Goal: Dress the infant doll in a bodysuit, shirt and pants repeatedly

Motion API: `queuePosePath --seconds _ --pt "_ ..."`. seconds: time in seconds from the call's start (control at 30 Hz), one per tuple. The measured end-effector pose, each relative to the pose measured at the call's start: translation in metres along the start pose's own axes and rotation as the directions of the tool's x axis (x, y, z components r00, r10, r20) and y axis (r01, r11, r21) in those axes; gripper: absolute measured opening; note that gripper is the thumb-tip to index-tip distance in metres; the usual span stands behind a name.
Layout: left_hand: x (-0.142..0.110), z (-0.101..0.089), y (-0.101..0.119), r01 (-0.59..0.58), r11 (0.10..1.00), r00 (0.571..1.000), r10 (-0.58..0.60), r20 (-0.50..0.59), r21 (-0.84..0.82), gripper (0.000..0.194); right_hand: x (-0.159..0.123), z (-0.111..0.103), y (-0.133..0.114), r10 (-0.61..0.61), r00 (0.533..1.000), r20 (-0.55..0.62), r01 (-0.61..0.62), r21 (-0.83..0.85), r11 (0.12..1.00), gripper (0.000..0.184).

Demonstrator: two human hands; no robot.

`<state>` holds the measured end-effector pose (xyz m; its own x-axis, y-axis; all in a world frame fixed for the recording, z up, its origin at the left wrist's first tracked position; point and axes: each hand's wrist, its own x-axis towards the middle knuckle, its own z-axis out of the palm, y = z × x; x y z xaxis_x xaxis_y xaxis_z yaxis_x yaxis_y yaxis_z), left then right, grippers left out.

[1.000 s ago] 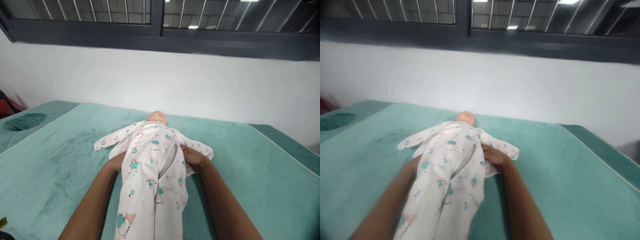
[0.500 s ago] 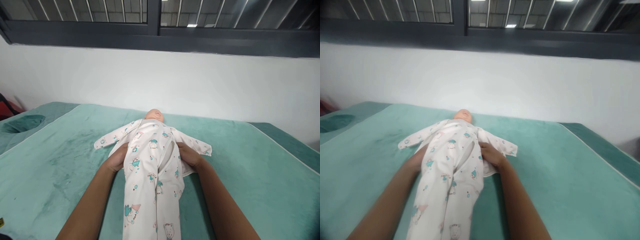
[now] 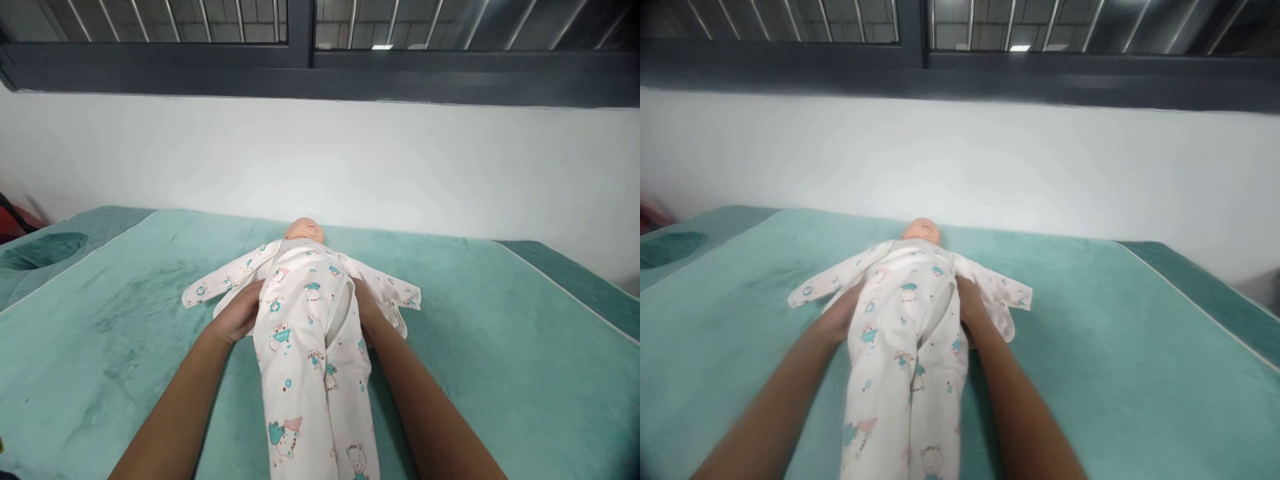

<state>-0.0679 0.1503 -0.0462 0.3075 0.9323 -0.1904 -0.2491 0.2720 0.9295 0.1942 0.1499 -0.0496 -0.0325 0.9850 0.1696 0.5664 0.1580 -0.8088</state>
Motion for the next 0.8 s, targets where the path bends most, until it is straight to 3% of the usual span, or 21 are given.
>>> queuePosePath --seconds 0.1,0.2,0.3,0.47,0.6,0.7,0.8 --pt "-0.001 0.005 0.003 -0.004 0.997 0.998 0.009 -0.069 0.071 0.041 0.0 0.003 0.001 0.009 0.999 -0.043 -0.01 -0.017 1.0 0.023" --pt "-0.004 0.013 0.009 -0.099 0.968 0.985 0.128 -0.115 0.23 0.039 -0.002 0.004 0.002 0.02 0.993 -0.114 -0.018 0.015 1.0 0.023" --pt "-0.003 0.016 0.012 -0.206 0.874 0.942 0.299 -0.152 0.439 0.033 -0.004 0.001 0.002 0.013 0.985 -0.173 0.001 0.079 0.997 0.022" --pt "0.004 0.009 0.009 -0.223 0.758 0.857 0.452 -0.247 0.613 0.024 0.004 -0.005 -0.005 -0.072 0.973 -0.22 0.095 0.098 0.991 0.021" --pt "0.01 0.008 0.012 -0.238 0.716 0.825 0.506 -0.252 0.656 0.03 0.023 -0.012 -0.014 -0.141 0.986 -0.085 0.148 0.081 0.986 0.016" --pt "0.015 0.012 0.016 -0.204 0.699 0.84 0.484 -0.245 0.685 0.033 0.036 -0.022 -0.021 -0.101 0.993 0.063 0.095 0.093 0.991 0.017" --pt "0.018 0.016 0.02 -0.159 0.721 0.857 0.44 -0.269 0.674 0.032 0.046 -0.029 -0.027 -0.206 0.966 0.157 0.188 0.126 0.974 0.016"
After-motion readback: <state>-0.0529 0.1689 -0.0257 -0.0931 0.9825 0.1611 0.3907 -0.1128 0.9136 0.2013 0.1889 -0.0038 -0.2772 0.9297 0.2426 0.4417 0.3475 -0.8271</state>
